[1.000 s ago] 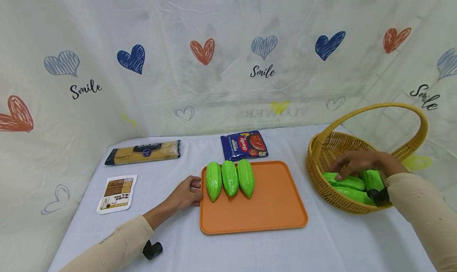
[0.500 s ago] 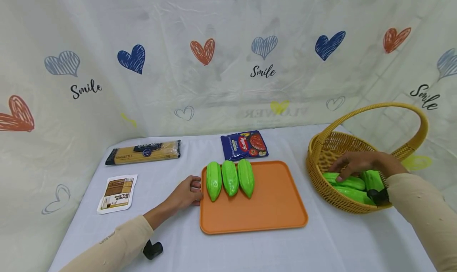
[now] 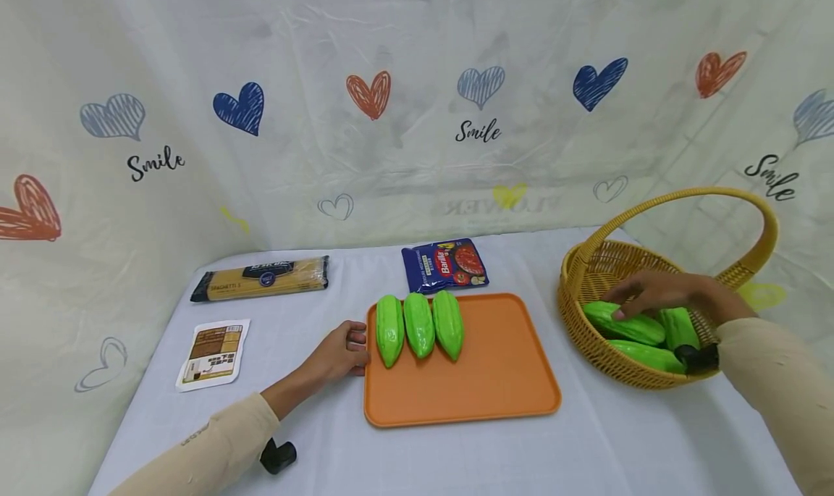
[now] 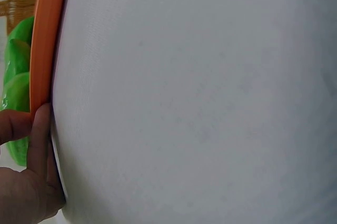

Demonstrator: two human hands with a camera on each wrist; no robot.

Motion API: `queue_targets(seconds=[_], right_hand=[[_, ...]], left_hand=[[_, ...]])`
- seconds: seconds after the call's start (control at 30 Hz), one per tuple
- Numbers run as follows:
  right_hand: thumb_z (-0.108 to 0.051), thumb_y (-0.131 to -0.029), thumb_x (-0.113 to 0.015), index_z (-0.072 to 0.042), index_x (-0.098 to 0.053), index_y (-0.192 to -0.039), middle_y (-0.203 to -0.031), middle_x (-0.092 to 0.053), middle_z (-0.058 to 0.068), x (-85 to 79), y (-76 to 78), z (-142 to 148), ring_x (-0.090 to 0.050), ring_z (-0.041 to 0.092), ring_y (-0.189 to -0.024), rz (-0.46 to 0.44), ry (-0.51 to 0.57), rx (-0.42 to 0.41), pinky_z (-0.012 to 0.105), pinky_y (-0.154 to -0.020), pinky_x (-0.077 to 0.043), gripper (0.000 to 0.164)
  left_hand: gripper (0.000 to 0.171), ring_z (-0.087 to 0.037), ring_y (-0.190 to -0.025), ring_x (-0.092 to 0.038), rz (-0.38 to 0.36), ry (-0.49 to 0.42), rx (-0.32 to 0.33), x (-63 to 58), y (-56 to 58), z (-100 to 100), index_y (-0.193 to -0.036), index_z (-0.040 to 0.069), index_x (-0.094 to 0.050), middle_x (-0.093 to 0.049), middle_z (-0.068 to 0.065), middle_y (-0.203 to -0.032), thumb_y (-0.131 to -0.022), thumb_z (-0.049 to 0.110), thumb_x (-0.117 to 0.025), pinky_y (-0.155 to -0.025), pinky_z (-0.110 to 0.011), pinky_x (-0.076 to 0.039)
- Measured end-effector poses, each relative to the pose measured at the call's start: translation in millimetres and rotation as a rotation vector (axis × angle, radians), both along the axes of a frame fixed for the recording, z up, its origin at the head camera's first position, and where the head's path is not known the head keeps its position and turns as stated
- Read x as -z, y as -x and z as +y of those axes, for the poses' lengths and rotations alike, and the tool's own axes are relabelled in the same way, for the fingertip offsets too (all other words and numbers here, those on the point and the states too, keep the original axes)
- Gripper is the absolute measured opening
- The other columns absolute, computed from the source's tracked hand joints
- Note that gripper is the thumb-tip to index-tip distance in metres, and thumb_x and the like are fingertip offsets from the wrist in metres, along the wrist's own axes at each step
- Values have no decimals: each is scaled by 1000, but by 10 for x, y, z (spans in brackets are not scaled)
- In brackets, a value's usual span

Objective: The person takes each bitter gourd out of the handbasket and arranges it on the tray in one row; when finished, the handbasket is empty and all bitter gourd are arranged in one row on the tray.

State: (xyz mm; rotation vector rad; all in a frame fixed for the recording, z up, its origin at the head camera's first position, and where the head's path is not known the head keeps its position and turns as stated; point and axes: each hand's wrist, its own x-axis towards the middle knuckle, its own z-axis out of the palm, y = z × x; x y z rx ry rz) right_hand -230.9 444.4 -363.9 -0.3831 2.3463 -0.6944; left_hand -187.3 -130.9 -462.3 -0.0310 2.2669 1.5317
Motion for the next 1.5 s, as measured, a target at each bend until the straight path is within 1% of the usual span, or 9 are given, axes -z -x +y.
queue_targets(seconds=[0.1, 0.33, 0.47, 0.67, 0.9, 1.17, 1.33, 1.4, 1.5], right_hand=[[-27, -96, -67, 4, -53, -141, -139, -56, 24, -43, -17, 25, -61, 15, -112, 20, 18, 27, 27, -81, -57, 56], [-32, -100, -59, 6, -39, -149, -152, -38, 33, -136, -75, 22, -48, 44, -133, 4, 51, 95, 47, -95, -57, 66], [-33, -101, -56, 6, -37, -151, -153, -36, 33, -183, -107, 1, -44, 48, -135, 21, 77, 123, 52, -97, -56, 66], [-33, -102, -54, 10, -36, -149, -152, -36, 36, -257, -170, -28, -42, 52, -135, 50, 85, 116, 55, -96, -55, 66], [-33, -103, -51, 11, -34, -149, -151, -37, 35, -330, -262, -60, -45, 48, -134, 30, 70, 109, 56, -97, -55, 66], [-34, -104, -48, 3, -35, -151, -152, -36, 31, -402, -390, -12, -48, 35, -129, 54, 37, 119, 42, -89, -53, 61], [-35, -103, -48, -2, -39, -152, -153, -32, 31, -446, -449, -36, -42, 40, -133, 102, 25, 122, 46, -92, -50, 59], [-33, -103, -48, -4, -41, -151, -153, -34, 28, -463, -467, -61, -45, 30, -131, 106, 39, 120, 45, -92, -51, 56], [-32, -103, -50, -10, -47, -148, -150, -42, 21, -485, -494, -121, -47, 3, -121, 117, 60, 111, 40, -91, -50, 50]], left_hand=[[64, -25, -106, -59, 10, 1, 3, 2, -2, -1, -142, 1, -46, -52, -15, -124, -82, 1, -70, -72, -36, -64], [63, -25, -106, -59, 0, -10, 0, 20, 3, -10, -142, 2, -45, -52, -15, -124, -83, 0, -69, -72, -34, -64], [63, -25, -106, -59, 0, -8, 6, 26, 10, -12, -142, 2, -45, -52, -15, -124, -83, 1, -68, -72, -33, -64], [62, -24, -105, -59, -1, -18, 2, 28, 16, -14, -141, 1, -46, -52, -15, -123, -83, 0, -68, -72, -34, -64], [62, -24, -104, -60, -8, -5, 1, 49, 24, -14, -141, 2, -46, -52, -14, -123, -83, 0, -67, -71, -33, -64], [63, -25, -106, -60, -7, -7, 10, 48, 16, -15, -142, 1, -45, -52, -15, -124, -83, 0, -67, -72, -33, -64], [63, -25, -106, -59, -6, -12, 9, 51, 24, -22, -142, 1, -44, -52, -15, -124, -83, 0, -67, -72, -33, -64], [63, -24, -105, -59, -6, -12, 5, 52, 26, -20, -142, 1, -45, -52, -15, -124, -83, 0, -67, -72, -33, -64], [62, -23, -105, -60, -6, -8, 0, 57, 29, -13, -141, 2, -46, -53, -14, -123, -83, 0, -67, -72, -33, -64]])
